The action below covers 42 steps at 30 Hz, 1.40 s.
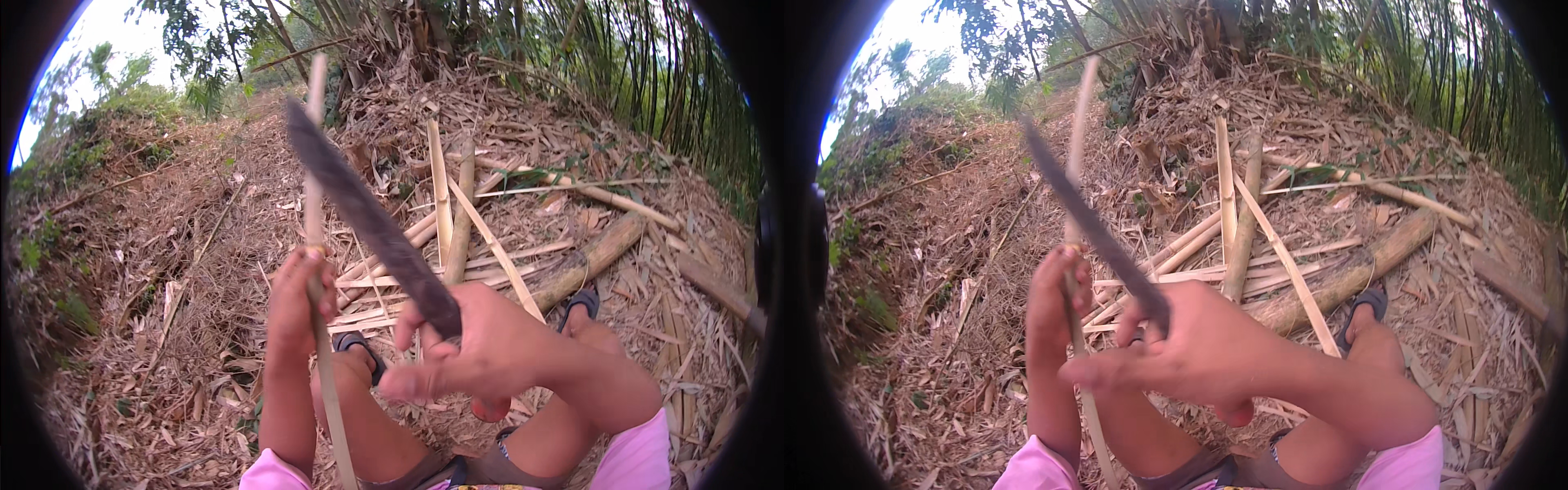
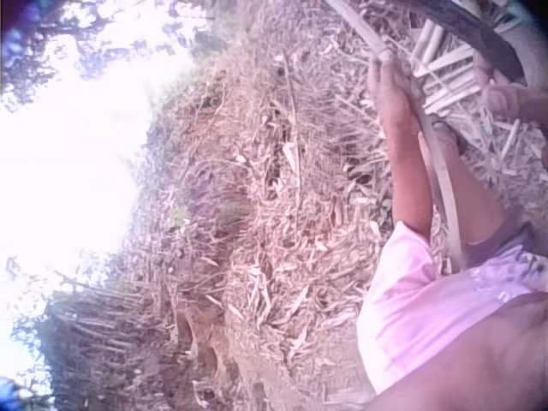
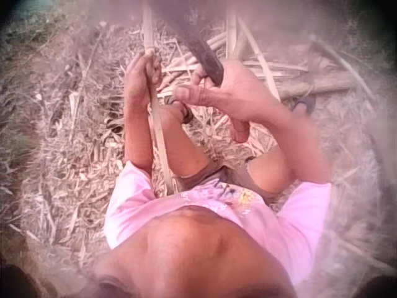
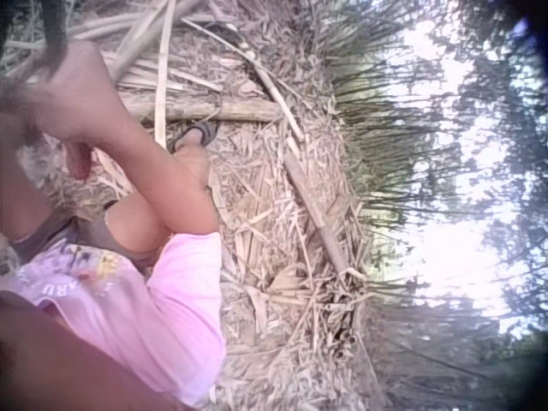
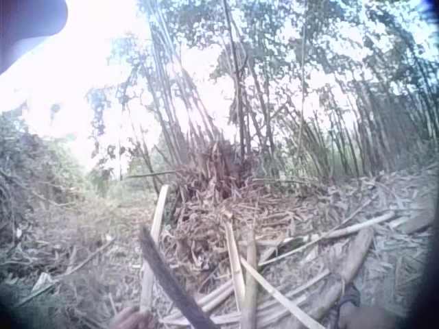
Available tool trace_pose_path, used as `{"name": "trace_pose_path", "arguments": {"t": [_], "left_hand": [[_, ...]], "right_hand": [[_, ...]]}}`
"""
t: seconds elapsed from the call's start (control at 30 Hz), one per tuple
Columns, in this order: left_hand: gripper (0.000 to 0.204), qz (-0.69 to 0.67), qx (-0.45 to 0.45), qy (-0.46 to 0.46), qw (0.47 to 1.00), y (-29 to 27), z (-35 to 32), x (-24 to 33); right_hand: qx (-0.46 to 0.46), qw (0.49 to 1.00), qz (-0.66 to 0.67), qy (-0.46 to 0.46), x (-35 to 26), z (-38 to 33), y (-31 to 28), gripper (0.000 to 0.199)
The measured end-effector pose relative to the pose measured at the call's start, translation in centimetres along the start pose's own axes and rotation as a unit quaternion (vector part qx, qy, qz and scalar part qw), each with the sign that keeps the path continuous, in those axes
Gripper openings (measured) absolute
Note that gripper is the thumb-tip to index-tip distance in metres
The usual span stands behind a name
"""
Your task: The person uses a large knife to scrape and shave down a length of split bamboo while sitting on the ground, periodically flipping the bamboo strip to work on different sections.
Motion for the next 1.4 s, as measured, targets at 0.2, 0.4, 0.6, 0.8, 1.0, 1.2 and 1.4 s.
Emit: {"name": "trace_pose_path", "arguments": {"t": [0.2, 0.4, 0.6, 0.8, 1.0, 1.2, 1.4], "left_hand": [[0.025, -0.008, 0.06, 0.125, 0.99, -3.3, -0.2, 6.3], [0.026, 0.024, 0.095, 0.165, 0.982, -3.3, -0.6, 9.1], [0.026, 0.034, 0.079, 0.206, 0.975, -2.2, -0.5, 12.0], [0.025, -0.002, -0.025, 0.125, 0.992, 2.5, -0.9, 9.8], [0.024, -0.075, -0.153, -0.056, 0.984, 7.8, -1.9, 2.2], [0.03, -0.101, -0.29, -0.161, 0.938, 12.8, -2.9, -5.2], [0.029, -0.115, -0.292, -0.218, 0.924, 13.7, -2.8, -11.3]], "right_hand": [[-0.157, 0.977, 0.047, -0.139, -5.9, -3.9, 3.1, 0.072], [-0.094, 0.969, 0.184, -0.133, -1.8, -3.5, 1.0, 0.047], [0.099, 0.994, 0.036, -0.004, 3.0, 0.7, -2.3, 0.034], [0.208, 0.971, -0.014, -0.118, 6.3, 2.4, -3.9, 0.044], [0.326, 0.897, -0.171, -0.244, 3.8, 0.5, -7.6, 0.05], [0.357, 0.924, -0.067, -0.118, 6.4, 2.5, -11.7, 0.036], [0.302, 0.934, 0.179, -0.062, 10.5, 4.3, -13.3, 0.024]]}}
Point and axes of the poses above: each hand's wrist, its own z-axis towards the middle knuckle, its own y-axis out of the palm, x = y × z, the point moved 9 cm from there along z, towards the middle knuckle, and after that the axes turned 2 degrees about -x, right-handed, at the moved point
